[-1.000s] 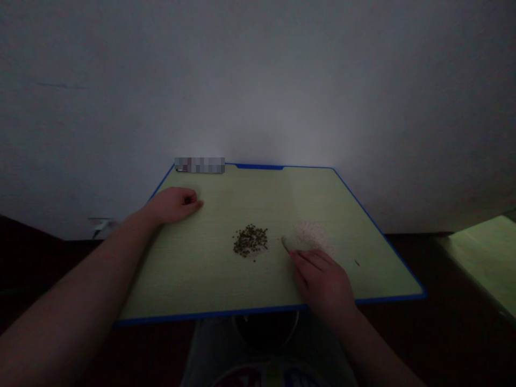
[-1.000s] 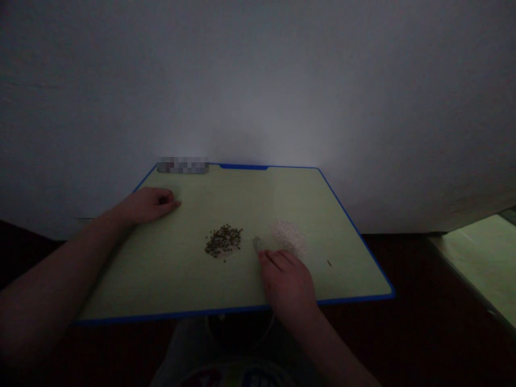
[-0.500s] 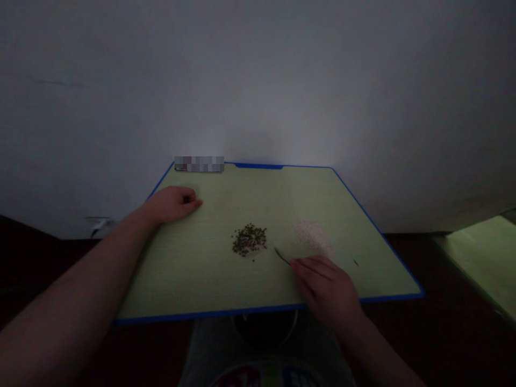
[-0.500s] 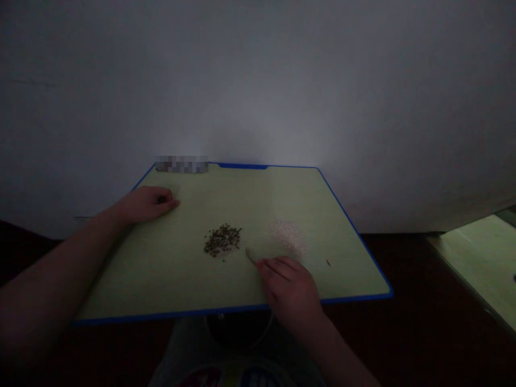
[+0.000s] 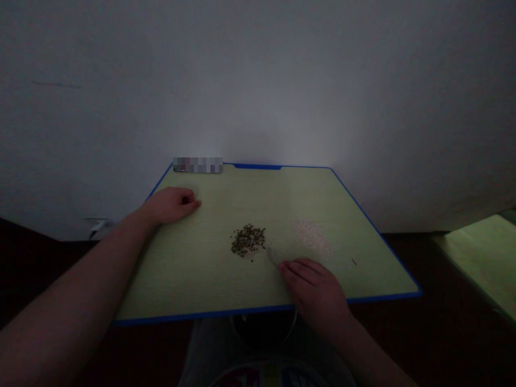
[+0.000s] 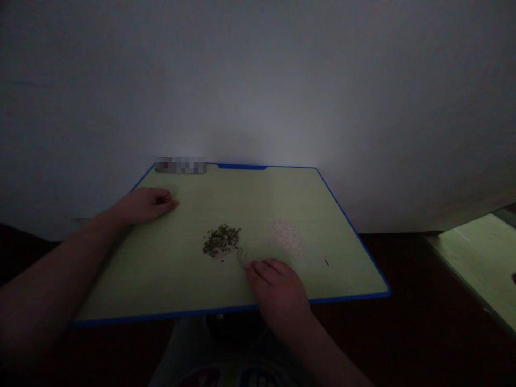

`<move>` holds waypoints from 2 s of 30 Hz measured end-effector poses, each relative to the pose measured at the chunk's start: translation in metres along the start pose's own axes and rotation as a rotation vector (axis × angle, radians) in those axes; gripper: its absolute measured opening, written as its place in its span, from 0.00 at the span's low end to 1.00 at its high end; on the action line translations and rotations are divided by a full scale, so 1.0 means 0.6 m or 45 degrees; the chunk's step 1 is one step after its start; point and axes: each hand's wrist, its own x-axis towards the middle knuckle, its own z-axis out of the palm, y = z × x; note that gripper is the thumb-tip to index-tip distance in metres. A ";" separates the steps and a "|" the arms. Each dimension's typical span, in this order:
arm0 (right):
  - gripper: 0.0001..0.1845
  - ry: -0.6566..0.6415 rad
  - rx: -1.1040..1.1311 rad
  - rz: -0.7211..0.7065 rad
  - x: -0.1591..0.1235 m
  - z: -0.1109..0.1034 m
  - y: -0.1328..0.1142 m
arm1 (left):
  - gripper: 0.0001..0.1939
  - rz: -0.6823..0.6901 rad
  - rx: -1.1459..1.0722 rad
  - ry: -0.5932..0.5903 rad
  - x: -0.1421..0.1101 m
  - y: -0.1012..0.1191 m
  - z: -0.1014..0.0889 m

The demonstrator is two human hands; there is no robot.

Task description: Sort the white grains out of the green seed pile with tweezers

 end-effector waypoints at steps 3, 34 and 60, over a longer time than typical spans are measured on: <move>0.16 0.018 -0.038 0.074 0.005 -0.002 0.007 | 0.22 0.006 0.010 0.013 -0.002 0.000 0.000; 0.17 0.008 0.027 -0.013 -0.005 -0.002 -0.002 | 0.21 0.026 0.004 0.027 0.002 -0.001 0.000; 0.15 0.029 0.157 -0.023 -0.006 -0.037 0.022 | 0.22 0.034 0.000 0.017 0.002 -0.008 0.003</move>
